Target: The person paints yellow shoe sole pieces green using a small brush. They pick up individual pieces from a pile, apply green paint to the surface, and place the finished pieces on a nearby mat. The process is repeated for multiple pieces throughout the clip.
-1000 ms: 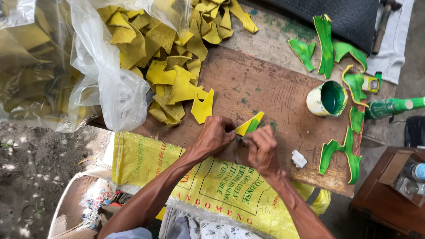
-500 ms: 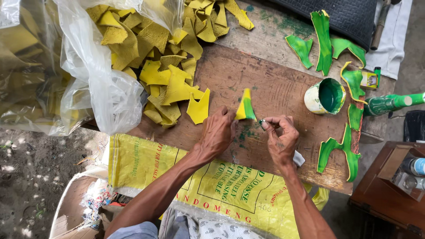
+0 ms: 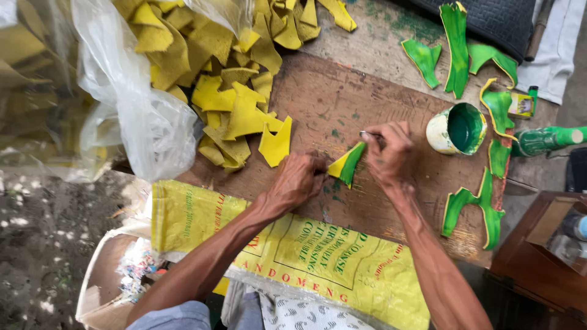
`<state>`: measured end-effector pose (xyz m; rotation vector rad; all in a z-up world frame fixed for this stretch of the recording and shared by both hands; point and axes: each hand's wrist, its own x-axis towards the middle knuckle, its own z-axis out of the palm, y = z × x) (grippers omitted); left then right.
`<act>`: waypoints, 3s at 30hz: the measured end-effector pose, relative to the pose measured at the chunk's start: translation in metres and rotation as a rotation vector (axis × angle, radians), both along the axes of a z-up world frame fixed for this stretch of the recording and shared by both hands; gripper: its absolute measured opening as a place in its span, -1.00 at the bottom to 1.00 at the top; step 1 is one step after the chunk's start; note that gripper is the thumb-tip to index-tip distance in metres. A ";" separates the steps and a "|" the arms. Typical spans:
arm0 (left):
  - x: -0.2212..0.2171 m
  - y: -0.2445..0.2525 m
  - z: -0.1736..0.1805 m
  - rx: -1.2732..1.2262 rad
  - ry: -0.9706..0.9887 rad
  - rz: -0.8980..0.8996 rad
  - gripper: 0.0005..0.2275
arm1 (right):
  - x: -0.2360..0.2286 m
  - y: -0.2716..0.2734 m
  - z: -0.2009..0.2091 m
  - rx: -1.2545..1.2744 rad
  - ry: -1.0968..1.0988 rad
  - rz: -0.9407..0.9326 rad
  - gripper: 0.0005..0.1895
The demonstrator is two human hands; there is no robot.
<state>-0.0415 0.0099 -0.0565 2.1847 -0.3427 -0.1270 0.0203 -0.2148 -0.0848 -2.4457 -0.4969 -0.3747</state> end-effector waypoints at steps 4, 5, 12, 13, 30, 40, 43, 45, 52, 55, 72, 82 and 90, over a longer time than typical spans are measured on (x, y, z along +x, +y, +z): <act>0.006 0.002 0.005 0.010 0.068 0.018 -0.87 | -0.049 0.020 0.012 0.059 -0.054 0.156 -0.86; 0.006 0.001 0.006 0.007 0.095 0.018 -0.86 | -0.058 0.026 0.010 0.038 -0.121 0.225 -0.89; 0.006 0.005 0.004 -0.019 0.070 0.014 -0.84 | -0.029 0.013 0.012 0.056 -0.094 0.050 -0.82; 0.005 0.004 0.002 -0.022 0.102 0.015 -0.84 | -0.047 0.028 0.008 0.053 -0.122 0.121 -0.82; 0.007 -0.006 0.000 0.160 -0.025 -0.034 -0.84 | 0.003 -0.018 0.035 0.321 0.232 -0.010 -0.91; 0.059 -0.006 0.002 0.308 -0.330 0.032 -0.78 | -0.102 -0.009 0.030 0.807 0.668 -0.058 -0.89; 0.006 0.008 0.023 0.098 -0.395 0.181 -0.74 | -0.107 -0.011 0.024 0.847 0.583 -0.090 -0.88; -0.037 -0.002 0.035 0.099 -0.237 0.207 -0.65 | -0.104 -0.009 0.030 0.630 0.419 -0.082 -0.90; -0.081 -0.055 0.016 0.131 -0.322 0.453 -0.64 | -0.077 0.014 0.059 0.152 0.090 0.179 -0.89; -0.081 -0.050 0.006 0.108 -0.365 0.472 -0.72 | -0.075 0.020 0.052 0.138 0.086 0.218 -0.88; -0.087 -0.047 0.003 -0.016 -0.365 0.490 -0.83 | -0.060 0.020 0.012 0.039 0.075 -0.122 -0.82; -0.087 -0.047 0.003 -0.033 -0.363 0.496 -0.83 | -0.049 0.015 0.016 0.046 -0.122 0.151 -0.81; -0.085 -0.046 0.001 -0.027 -0.342 0.480 -0.83 | -0.009 0.017 0.015 0.047 -0.068 0.191 -0.83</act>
